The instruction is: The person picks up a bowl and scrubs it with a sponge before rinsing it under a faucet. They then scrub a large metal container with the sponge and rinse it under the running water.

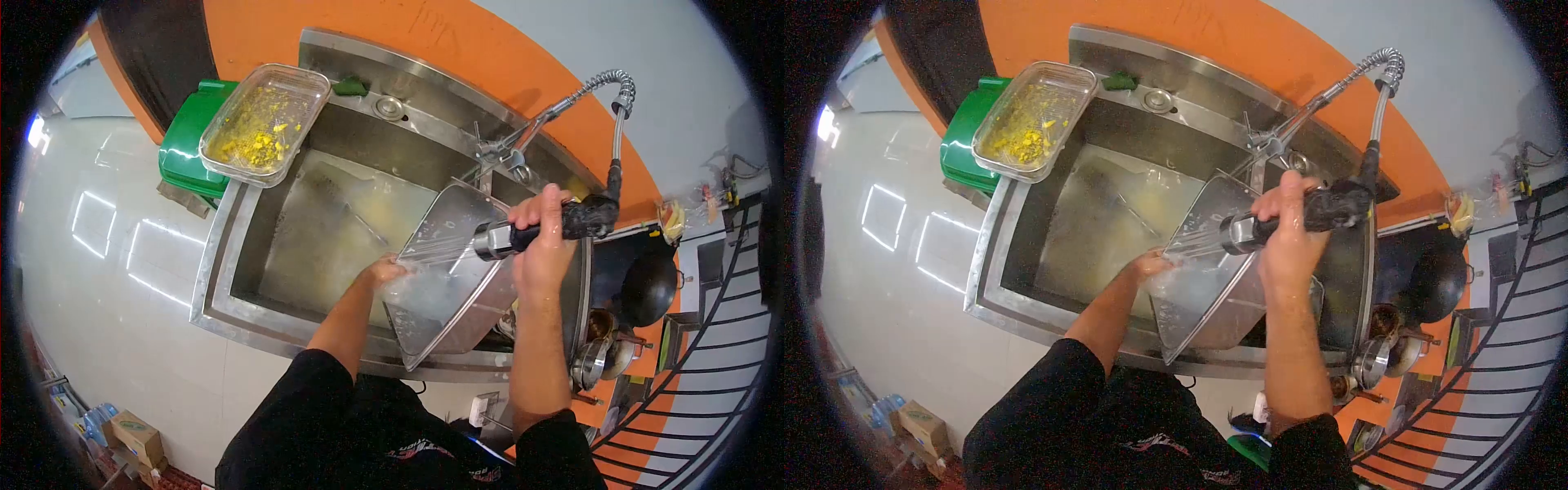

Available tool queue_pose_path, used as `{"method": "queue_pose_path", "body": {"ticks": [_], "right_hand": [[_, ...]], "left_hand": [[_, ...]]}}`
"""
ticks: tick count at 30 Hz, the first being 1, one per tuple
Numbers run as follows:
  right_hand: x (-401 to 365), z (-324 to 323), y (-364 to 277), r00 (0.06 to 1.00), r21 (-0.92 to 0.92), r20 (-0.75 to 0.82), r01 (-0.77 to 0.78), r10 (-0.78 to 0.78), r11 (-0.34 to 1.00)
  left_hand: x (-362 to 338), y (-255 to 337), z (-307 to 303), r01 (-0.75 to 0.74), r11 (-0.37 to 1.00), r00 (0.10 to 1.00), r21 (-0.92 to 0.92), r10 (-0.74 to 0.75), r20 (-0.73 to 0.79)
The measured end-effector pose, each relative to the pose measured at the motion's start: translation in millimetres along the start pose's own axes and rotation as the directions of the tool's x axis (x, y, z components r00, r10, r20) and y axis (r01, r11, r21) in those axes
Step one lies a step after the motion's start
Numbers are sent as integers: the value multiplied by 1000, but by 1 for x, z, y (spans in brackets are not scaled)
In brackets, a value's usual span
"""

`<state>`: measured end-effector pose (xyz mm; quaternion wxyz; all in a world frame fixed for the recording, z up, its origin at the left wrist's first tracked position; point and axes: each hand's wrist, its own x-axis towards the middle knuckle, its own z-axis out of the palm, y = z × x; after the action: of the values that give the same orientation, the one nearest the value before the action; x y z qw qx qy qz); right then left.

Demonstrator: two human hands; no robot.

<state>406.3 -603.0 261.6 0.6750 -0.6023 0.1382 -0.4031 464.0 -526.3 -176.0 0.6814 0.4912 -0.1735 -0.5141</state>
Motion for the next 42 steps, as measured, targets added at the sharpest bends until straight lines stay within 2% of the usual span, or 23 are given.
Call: {"method": "queue_pose_path", "body": {"ticks": [2,4,5,7,8,10,11,12,14,15,17,18,20,21,24,26,27,30,31,34,38,41,42], "right_hand": [[4,-4,-11,1000,-13,3,17,-17,1000],[6,-6,-22,1000,-16,9,21,-21,1000],[9,-9,-25,999,23,20,24,-25,999],[14,-9,-35,999,40,12,49,-49,998],[18,-10,-38,998,40,6,61,-61,997],[25,-12,-41,996,54,-35,88,-87,995],[30,-15,-41,995,58,-41,97,-95,994],[35,-19,-40,991,49,-48,126,-124,991],[39,-25,-36,985,45,-62,162,-159,986],[39,-26,-32,989,28,-32,145,-144,989],[36,-18,-27,993,-30,-22,114,-115,993],[36,-15,-19,994,-3,13,110,-110,994],[40,-6,-7,985,-40,45,167,-165,985],[39,1,-8,988,-83,65,147,-142,986],[41,-1,-7,990,-202,108,109,-89,973],[39,-6,-9,973,-97,216,98,-75,990],[37,-12,-8,977,-124,204,93,-67,988],[35,-25,-8,979,-104,186,98,-78,990],[33,-28,-8,981,-103,176,102,-82,989],[28,-34,-5,981,-92,177,95,-78,991],[17,-28,4,979,-86,204,13,5,996],[12,-19,21,978,-93,209,17,3,995],[11,-16,29,983,-98,182,-3,20,995]], "left_hand": [[-16,11,-3,2,994,998,-111,5,64],[-28,38,0,152,988,984,33,-155,83],[-37,49,5,153,987,984,39,-156,88],[-47,62,15,257,962,964,-94,-262,-43],[-48,66,16,253,964,966,-84,-257,-35],[-50,58,6,269,895,963,-357,-260,75],[-35,31,-7,232,887,973,-399,-213,92],[-40,40,-10,306,907,948,-289,-319,-1],[-28,-4,-45,195,922,973,-334,-140,181],[-19,-34,-67,196,926,973,-324,-142,183],[-5,-71,-97,180,959,974,220,-205,99],[-17,-46,-75,249,968,967,9,-249,62],[-45,16,-24,297,854,943,-428,-334,-13],[-40,11,-28,300,856,942,-421,-336,-11],[-24,-8,-40,315,934,933,-171,-338,-126],[-39,17,-15,203,819,979,-536,-163,123],[-51,30,-13,199,822,980,-533,-162,115],[-85,62,-20,208,882,941,-422,-299,-162],[-90,67,-20,129,875,932,-466,-268,-246],[-108,83,-13,114,842,882,-527,-330,-337],[-120,101,9,160,821,804,-548,-430,-410],[-119,116,40,101,641,816,-761,-491,-305],[-118,120,51,105,646,814,-756,-492,-307]]}}
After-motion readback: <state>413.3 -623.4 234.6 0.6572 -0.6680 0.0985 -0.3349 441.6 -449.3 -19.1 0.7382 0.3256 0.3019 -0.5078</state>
